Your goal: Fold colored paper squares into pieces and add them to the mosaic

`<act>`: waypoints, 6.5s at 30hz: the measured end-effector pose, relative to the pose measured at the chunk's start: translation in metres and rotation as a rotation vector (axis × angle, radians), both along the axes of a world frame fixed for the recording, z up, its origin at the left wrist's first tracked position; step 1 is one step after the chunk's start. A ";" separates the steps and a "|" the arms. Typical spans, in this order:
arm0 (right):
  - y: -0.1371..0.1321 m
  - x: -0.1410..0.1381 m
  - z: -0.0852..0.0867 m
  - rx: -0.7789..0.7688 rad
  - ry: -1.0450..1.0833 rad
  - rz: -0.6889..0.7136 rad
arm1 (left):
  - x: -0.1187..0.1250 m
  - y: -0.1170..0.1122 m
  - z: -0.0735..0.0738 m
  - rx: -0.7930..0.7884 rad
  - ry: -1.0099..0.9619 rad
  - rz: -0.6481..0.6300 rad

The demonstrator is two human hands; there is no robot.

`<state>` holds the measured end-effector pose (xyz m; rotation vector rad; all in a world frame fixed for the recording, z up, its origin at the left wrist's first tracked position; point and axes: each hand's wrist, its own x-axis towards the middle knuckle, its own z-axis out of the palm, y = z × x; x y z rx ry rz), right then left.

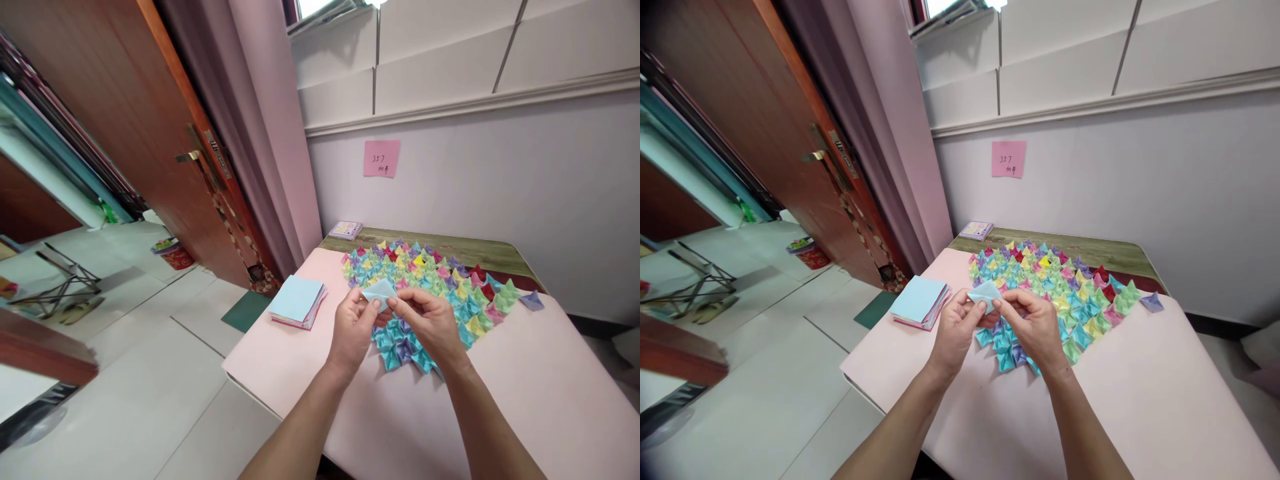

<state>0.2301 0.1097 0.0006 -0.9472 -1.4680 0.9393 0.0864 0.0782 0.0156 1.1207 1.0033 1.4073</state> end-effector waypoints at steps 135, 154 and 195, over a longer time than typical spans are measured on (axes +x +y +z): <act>-0.009 -0.015 0.003 -0.145 0.228 0.131 | -0.013 -0.004 0.008 -0.224 -0.088 -0.052; -0.009 0.004 0.005 -0.074 0.171 0.217 | -0.007 -0.016 0.020 -0.026 -0.006 -0.111; -0.001 0.002 0.000 -0.091 -0.157 0.263 | -0.014 0.004 -0.015 -0.139 -0.156 0.123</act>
